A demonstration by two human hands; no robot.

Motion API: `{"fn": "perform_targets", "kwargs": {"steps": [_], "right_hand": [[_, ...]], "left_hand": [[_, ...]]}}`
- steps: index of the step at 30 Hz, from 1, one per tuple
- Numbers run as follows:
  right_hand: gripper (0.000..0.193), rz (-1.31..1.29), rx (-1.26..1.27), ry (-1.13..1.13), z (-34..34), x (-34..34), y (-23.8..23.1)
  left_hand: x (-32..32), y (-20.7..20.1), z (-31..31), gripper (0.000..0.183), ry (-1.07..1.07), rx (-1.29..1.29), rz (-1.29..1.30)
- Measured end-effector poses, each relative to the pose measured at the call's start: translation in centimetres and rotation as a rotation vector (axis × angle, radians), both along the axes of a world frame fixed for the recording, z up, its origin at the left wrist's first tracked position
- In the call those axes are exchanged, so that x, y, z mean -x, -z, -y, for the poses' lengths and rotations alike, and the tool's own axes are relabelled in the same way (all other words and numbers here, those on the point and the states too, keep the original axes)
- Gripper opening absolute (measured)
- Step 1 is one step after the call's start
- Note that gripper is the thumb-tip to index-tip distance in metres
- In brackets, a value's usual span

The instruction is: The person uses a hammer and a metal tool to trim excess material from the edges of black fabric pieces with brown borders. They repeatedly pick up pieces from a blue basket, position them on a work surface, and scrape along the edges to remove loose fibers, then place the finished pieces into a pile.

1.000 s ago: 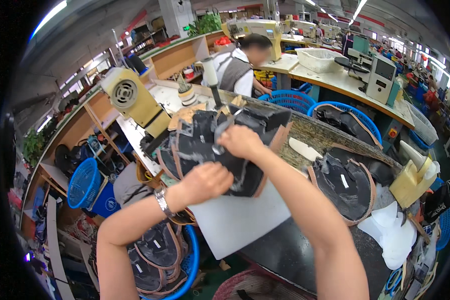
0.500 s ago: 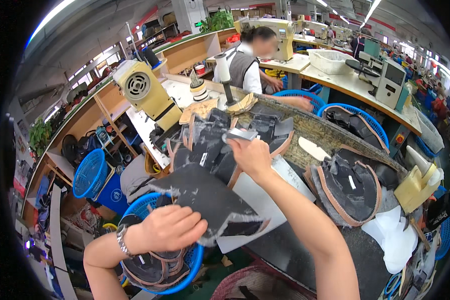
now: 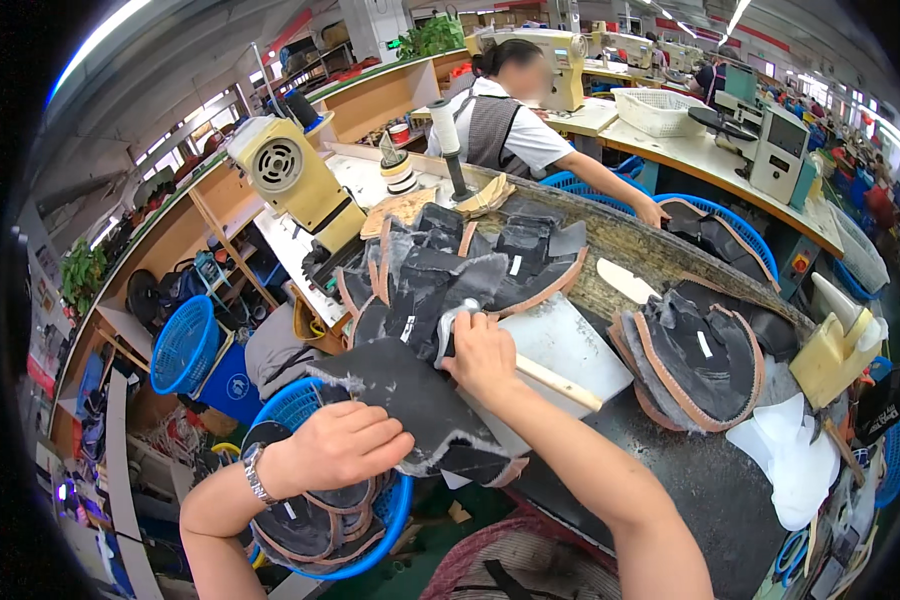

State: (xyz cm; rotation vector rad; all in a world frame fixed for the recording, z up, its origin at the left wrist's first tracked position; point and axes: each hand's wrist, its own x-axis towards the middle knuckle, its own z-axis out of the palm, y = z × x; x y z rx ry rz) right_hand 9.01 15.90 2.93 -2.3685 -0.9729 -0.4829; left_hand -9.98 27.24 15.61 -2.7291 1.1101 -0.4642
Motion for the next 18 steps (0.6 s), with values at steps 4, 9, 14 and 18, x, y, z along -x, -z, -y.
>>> {"fn": "perform_targets", "kwargs": {"steps": [4, 9, 14, 18], "right_hand": [[0.066, -0.126, 0.101, 0.069, -0.9, 0.0, 2.3], [0.065, -0.134, 0.098, 0.076, -1.1, -0.3, 2.9], [0.062, -0.147, 0.112, 0.107, -1.3, -0.4, 3.1], [0.049, -0.257, 0.043, 0.074, 0.0, -0.6, 1.9]], "left_hand": [[1.5, -0.1, -1.2, 0.023, -0.01, 0.044, -0.102], [4.0, -1.9, -2.5, 0.026, -0.103, 0.09, -0.121], [4.4, -2.3, -3.6, 0.03, -0.165, 0.072, -0.094], [2.4, -1.8, -3.5, 0.031, -0.136, 0.11, 0.017]]}}
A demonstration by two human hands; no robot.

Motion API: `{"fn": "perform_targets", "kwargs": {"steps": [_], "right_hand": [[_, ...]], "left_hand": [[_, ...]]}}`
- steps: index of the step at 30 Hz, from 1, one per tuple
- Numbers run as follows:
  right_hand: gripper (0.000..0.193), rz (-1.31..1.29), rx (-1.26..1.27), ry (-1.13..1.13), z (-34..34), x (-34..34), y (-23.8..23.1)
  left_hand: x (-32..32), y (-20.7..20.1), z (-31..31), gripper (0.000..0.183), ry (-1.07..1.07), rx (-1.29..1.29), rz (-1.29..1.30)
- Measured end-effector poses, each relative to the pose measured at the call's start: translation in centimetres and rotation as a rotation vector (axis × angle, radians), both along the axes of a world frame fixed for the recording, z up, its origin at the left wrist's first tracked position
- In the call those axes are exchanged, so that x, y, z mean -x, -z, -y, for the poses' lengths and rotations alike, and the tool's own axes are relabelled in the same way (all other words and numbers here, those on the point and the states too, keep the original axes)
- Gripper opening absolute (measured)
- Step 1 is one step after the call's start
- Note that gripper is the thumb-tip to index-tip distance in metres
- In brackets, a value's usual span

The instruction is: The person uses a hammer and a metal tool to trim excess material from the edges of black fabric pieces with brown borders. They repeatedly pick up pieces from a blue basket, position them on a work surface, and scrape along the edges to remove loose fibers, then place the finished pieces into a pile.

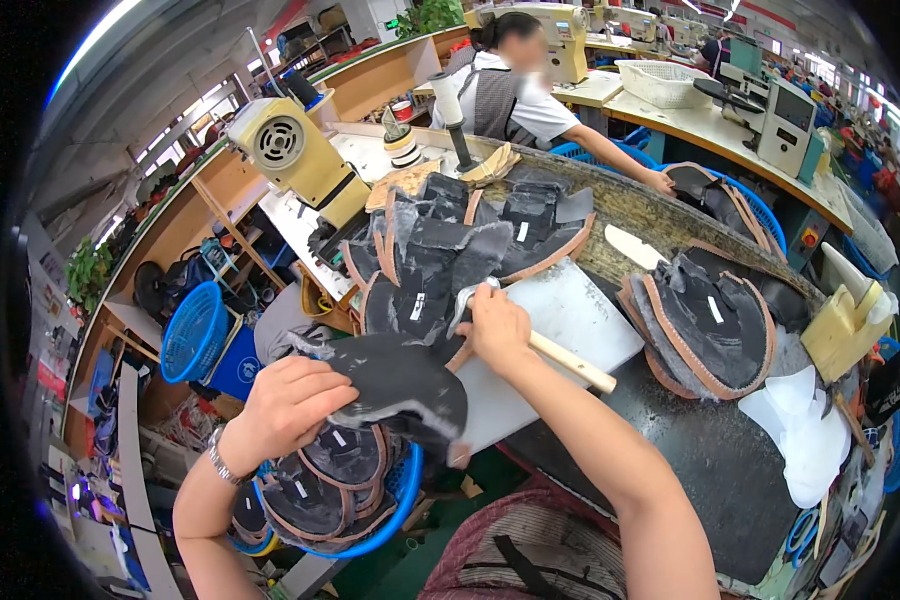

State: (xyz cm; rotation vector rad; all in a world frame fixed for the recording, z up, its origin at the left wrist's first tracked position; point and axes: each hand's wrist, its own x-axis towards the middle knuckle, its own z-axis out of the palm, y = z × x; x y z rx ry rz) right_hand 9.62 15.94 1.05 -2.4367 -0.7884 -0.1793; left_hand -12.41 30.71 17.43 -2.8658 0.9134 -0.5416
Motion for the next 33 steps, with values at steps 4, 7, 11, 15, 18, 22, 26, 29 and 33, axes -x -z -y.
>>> {"fn": "perform_targets", "kwargs": {"steps": [4, 7, 11, 15, 18, 22, 26, 29, 33], "right_hand": [[0.028, 0.258, -0.084, -0.069, 0.9, 0.2, -3.0], [0.017, 0.471, 0.255, -0.043, 1.4, -0.8, -3.9], [0.014, 0.392, 0.529, 0.009, 7.5, -2.7, -1.0], [0.014, 0.432, 0.59, -0.017, 8.9, -2.2, -1.0], [0.016, 0.472, -0.037, -0.534, 3.4, -1.5, -2.7], [0.04, 0.044, 0.122, -0.818, -3.0, -2.4, -0.8], [0.028, -0.125, 0.22, -0.895, -4.7, -3.4, -0.6], [0.021, -0.176, 0.218, -0.897, -5.3, -3.3, -0.9], [0.015, -0.196, 0.092, -0.931, -4.9, -4.0, 0.0]], "left_hand": [[-1.6, 0.4, 1.9, 0.026, 0.142, 0.045, -0.01], [-1.2, 0.7, 2.3, 0.027, 0.148, 0.036, -0.107], [0.4, 1.0, 1.0, 0.028, 0.109, 0.022, -0.158], [1.1, 0.7, 0.1, 0.026, 0.054, 0.045, -0.12], [0.7, 0.7, -0.2, 0.028, 0.043, 0.084, -0.121], [-0.3, 0.3, 0.2, 0.03, 0.094, 0.079, -0.118], [-1.0, 0.2, 0.2, 0.028, 0.107, 0.03, -0.145], [-1.5, 0.0, 0.3, 0.028, 0.11, 0.026, -0.159], [-2.2, 0.2, 0.9, 0.026, 0.13, 0.021, -0.15]]}}
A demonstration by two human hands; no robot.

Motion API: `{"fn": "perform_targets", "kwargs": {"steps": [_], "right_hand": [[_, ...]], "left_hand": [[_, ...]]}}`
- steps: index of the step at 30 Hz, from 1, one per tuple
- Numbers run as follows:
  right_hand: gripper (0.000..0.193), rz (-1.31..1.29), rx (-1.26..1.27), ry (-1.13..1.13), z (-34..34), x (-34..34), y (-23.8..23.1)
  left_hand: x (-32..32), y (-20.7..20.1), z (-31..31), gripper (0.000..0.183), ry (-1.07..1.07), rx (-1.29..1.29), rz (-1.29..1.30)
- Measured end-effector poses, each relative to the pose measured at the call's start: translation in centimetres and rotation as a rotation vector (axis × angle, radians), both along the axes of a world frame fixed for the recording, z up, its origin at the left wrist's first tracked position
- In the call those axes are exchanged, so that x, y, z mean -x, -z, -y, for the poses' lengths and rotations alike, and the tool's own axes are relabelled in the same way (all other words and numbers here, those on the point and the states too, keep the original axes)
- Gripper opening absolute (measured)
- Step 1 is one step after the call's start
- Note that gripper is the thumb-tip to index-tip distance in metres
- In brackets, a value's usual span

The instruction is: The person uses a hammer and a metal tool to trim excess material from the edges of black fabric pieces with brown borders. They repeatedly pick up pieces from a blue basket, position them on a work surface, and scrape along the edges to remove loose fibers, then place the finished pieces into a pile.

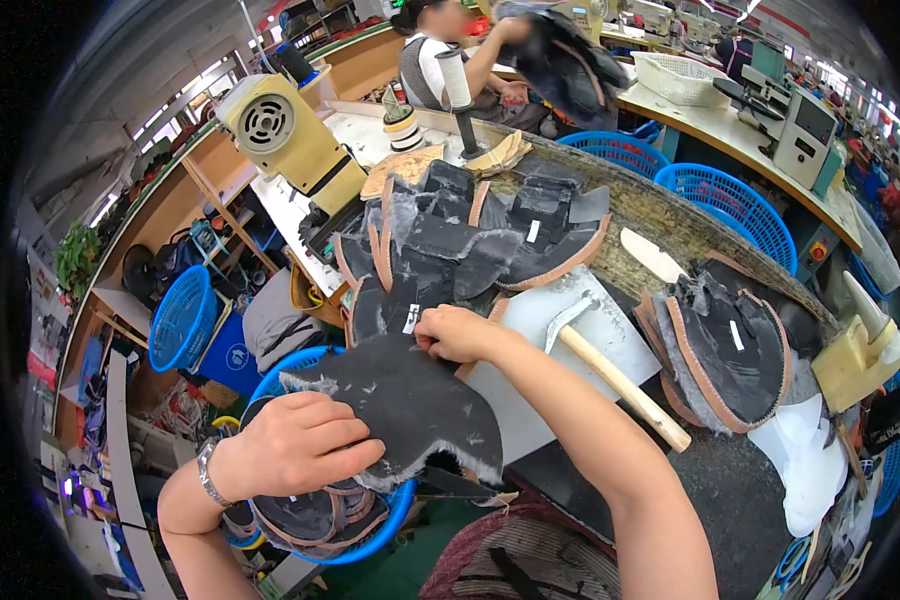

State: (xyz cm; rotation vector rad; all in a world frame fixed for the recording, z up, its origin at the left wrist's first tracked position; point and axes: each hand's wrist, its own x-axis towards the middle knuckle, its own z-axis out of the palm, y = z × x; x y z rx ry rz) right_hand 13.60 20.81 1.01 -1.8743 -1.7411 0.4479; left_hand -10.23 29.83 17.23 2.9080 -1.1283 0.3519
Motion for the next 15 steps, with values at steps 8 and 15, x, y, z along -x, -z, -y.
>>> {"fn": "perform_targets", "kwargs": {"steps": [8, 15], "right_hand": [[0.01, -0.326, -0.037, 0.085, 2.4, 0.6, -0.1], [0.013, 0.024, -0.274, 0.071, 1.5, 2.1, 2.3]], "left_hand": [[0.2, -0.7, 1.1, 0.026, -0.033, -0.034, -0.017], [-2.1, -2.1, -0.5, 0.026, -0.072, 0.194, -0.137]]}}
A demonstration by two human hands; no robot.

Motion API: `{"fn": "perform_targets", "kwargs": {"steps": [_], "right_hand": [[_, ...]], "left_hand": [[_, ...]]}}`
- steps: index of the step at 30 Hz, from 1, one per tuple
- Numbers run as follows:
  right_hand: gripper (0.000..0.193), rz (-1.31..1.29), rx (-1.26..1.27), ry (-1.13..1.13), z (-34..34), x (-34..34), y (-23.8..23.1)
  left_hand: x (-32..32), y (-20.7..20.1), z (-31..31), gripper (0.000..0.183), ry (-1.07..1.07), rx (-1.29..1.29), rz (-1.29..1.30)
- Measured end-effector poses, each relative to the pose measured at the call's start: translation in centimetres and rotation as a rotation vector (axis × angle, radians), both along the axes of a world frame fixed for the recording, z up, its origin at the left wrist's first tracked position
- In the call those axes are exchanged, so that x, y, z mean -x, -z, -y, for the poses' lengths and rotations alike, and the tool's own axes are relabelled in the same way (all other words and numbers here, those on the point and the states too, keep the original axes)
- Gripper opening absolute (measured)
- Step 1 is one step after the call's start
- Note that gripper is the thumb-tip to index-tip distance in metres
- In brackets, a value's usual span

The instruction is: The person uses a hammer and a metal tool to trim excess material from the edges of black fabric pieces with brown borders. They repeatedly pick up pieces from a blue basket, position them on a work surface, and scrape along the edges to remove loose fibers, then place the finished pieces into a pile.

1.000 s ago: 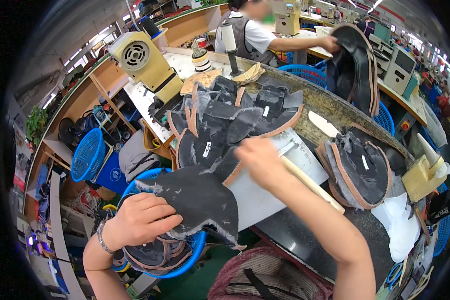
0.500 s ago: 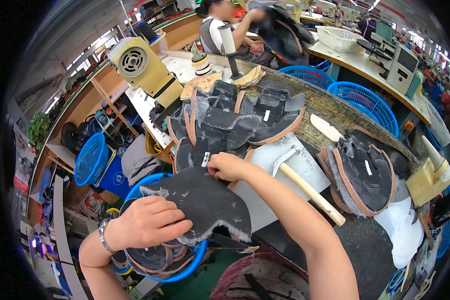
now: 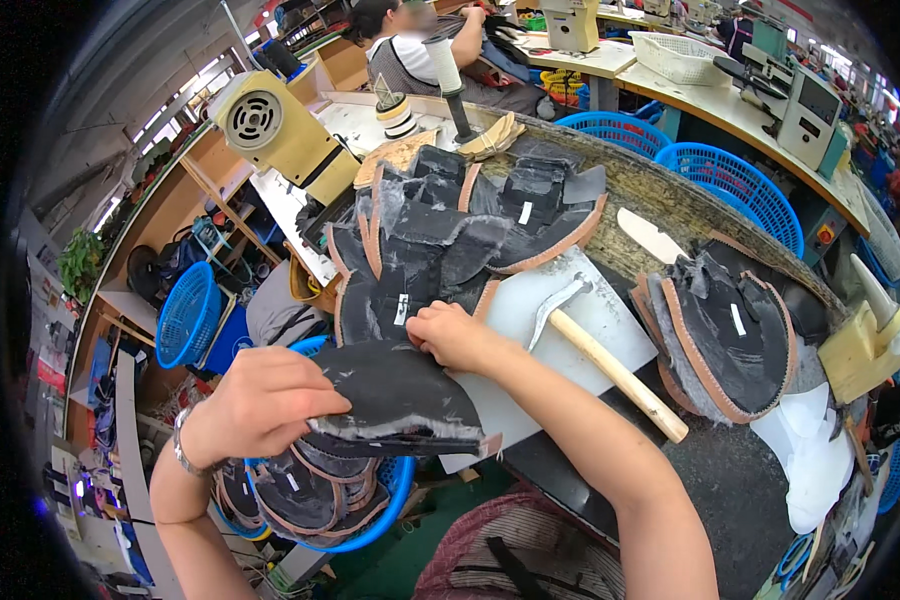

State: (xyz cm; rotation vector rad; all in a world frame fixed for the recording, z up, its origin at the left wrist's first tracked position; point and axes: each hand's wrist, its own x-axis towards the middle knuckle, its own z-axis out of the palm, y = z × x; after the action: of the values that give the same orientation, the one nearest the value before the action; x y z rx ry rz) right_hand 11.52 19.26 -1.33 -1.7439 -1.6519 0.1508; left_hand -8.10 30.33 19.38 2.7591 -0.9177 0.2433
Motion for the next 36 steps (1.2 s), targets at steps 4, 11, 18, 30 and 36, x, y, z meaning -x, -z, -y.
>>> {"fn": "perform_targets", "kwargs": {"steps": [4, 11, 18, 30, 36], "right_hand": [[0.016, 0.129, 0.005, 0.003, 0.7, -0.4, 0.1], [0.011, -0.215, -0.133, -0.047, 1.1, -1.5, 1.4], [0.011, 0.138, -0.046, 0.009, 2.0, -0.8, -0.3], [0.009, 0.188, 0.024, -0.063, 5.6, -2.1, -1.9], [0.011, 0.351, 0.033, -0.016, 8.1, -1.0, -2.2]], "left_hand": [[-1.3, 0.7, 1.8, 0.022, 0.015, 0.108, -0.14], [-5.7, 2.1, 4.8, 0.031, -0.168, 0.979, -0.938], [-10.9, 16.3, -5.3, 0.046, -0.315, 0.078, -0.06], [-9.9, 19.1, -4.7, 0.054, -0.315, 0.015, -0.192], [-7.7, 16.2, -2.5, 0.053, -0.461, 0.315, 0.105]]}}
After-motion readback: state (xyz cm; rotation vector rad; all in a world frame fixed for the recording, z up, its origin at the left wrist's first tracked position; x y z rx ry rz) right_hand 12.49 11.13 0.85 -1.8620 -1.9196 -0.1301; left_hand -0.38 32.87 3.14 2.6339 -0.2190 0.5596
